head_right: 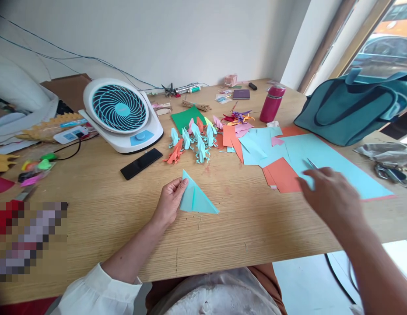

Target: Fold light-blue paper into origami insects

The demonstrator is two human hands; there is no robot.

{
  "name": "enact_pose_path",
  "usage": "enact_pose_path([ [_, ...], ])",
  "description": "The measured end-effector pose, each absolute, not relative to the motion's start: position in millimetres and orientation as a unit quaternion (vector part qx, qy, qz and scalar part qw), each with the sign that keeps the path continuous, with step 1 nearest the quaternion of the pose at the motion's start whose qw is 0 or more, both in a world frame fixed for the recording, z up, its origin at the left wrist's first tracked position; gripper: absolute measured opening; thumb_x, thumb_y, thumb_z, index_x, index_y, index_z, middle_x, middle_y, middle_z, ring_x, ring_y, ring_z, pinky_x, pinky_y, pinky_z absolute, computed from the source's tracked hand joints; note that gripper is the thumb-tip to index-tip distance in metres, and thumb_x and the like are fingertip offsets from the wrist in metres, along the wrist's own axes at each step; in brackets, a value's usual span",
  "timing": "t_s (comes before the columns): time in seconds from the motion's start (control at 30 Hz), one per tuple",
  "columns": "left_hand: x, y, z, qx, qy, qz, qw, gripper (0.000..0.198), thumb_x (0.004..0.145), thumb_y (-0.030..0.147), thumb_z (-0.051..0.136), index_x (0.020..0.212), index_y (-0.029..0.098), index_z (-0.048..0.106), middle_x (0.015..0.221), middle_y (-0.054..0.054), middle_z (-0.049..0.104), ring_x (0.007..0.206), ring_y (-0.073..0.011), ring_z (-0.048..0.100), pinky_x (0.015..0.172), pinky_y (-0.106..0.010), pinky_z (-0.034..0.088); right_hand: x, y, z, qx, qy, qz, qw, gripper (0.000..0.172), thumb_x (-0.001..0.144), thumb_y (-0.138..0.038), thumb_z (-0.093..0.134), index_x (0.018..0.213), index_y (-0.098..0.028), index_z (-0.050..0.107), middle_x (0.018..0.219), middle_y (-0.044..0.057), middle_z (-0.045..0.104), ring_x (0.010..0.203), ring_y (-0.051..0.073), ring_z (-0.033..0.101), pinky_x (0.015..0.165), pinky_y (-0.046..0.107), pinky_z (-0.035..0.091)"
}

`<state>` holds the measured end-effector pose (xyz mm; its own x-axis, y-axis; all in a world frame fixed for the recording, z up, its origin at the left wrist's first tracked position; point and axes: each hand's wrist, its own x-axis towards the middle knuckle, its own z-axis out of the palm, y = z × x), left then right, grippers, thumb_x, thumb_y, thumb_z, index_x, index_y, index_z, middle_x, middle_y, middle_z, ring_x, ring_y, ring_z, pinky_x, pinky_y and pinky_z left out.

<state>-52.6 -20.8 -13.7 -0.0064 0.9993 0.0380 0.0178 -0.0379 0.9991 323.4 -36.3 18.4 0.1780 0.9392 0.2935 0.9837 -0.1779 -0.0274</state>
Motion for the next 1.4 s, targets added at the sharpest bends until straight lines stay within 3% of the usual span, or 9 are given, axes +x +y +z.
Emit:
enact_pose_path([
  [0.1,-52.7,-22.4,-13.5,0.541,0.501,0.494,0.461,0.050,0.085,0.055,0.059,0.061,0.020,0.033,0.061,0.006,0.026,0.056,-0.0089,0.022,0.051,-0.023,0.020,242.1,-38.1,29.3,-0.634,-0.698,0.227,0.242,0.037,0.093,-0.048,0.051,0.105,-0.019,0.069,0.100,0.012,0.071,0.078,0.020,0.063,0.066,0.032,0.045],
  [0.17,-52.5,-24.3,-12.3,0.563,0.503,0.482,0.444,0.048,0.087,0.054,0.057,0.061,0.020,0.034,0.060,0.006,0.027,0.056,-0.0091,0.024,0.051,-0.023,0.021,195.5,-35.2,30.5,-0.517,-0.718,0.393,0.250,0.041,0.090,-0.055,0.054,0.106,-0.019,0.069,0.096,0.009,0.071,0.079,0.020,0.063,0.066,0.031,0.046],
  [0.27,-51.3,-27.7,-9.3,0.588,0.503,0.467,0.427,0.046,0.088,0.051,0.056,0.060,0.019,0.037,0.059,0.006,0.028,0.055,-0.0093,0.026,0.051,-0.023,0.022,151.0,-27.2,23.0,-0.419,-0.727,0.494,0.228,0.038,0.087,-0.054,0.059,0.093,-0.017,0.067,0.080,0.003,0.066,0.069,0.015,0.057,0.060,0.026,0.043],
  [0.37,-49.6,-30.6,-5.4,0.598,0.498,0.467,0.421,0.045,0.087,0.050,0.057,0.060,0.019,0.040,0.058,0.005,0.029,0.055,-0.0092,0.027,0.051,-0.023,0.023,135.0,-19.6,9.9,-0.408,-0.713,0.514,0.245,0.036,0.082,-0.052,0.066,0.076,-0.017,0.059,0.062,-0.004,0.050,0.056,0.009,0.041,0.048,0.023,0.031],
  [0.47,-48.1,-31.6,-1.7,0.576,0.490,0.476,0.449,0.040,0.087,0.051,0.057,0.065,0.018,0.046,0.059,0.006,0.033,0.054,-0.0090,0.029,0.050,-0.022,0.024,134.2,-15.9,-1.8,-0.414,-0.691,0.523,0.278,0.036,0.084,-0.050,0.065,0.073,-0.018,0.054,0.059,-0.006,0.041,0.053,0.008,0.034,0.046,0.023,0.025],
  [0.6,-46.9,-30.1,-0.8,0.541,0.474,0.474,0.508,0.031,0.086,0.047,0.060,0.082,0.016,0.057,0.068,0.003,0.049,0.060,-0.0096,0.039,0.056,-0.021,0.033,137.8,-15.6,-10.3,-0.421,-0.657,0.533,0.327,0.038,0.084,-0.052,0.064,0.073,-0.018,0.052,0.061,-0.005,0.044,0.053,0.008,0.037,0.046,0.023,0.028],
  [0.83,-48.7,-26.0,-7.0,0.531,0.480,0.465,0.521,0.032,0.082,0.042,0.067,0.068,0.015,0.057,0.061,0.004,0.046,0.059,-0.0089,0.038,0.056,-0.021,0.032,138.9,-16.8,-9.6,-0.399,-0.635,0.554,0.361,0.041,0.081,-0.057,0.067,0.079,-0.018,0.053,0.067,-0.005,0.047,0.057,0.009,0.041,0.050,0.023,0.034],
  [1.07,-49.4,-27.7,-9.4,0.566,0.463,0.441,0.521,0.031,0.083,0.043,0.067,0.071,0.014,0.063,0.065,0.002,0.051,0.062,-0.0108,0.044,0.059,-0.022,0.036,135.1,-15.6,-15.0,-0.383,-0.584,0.607,0.379,0.049,0.076,-0.066,0.066,0.073,-0.019,0.052,0.064,-0.004,0.049,0.055,0.010,0.042,0.049,0.024,0.033],
  [1.4,-49.9,-27.0,-6.9,0.541,0.466,0.448,0.539,0.029,0.084,0.041,0.066,0.073,0.014,0.064,0.065,0.002,0.053,0.063,-0.0100,0.043,0.059,-0.021,0.036,132.4,-14.5,-10.2,-0.394,-0.562,0.610,0.397,0.050,0.071,-0.064,0.072,0.067,-0.018,0.052,0.061,-0.004,0.049,0.054,0.009,0.040,0.051,0.025,0.032],
])
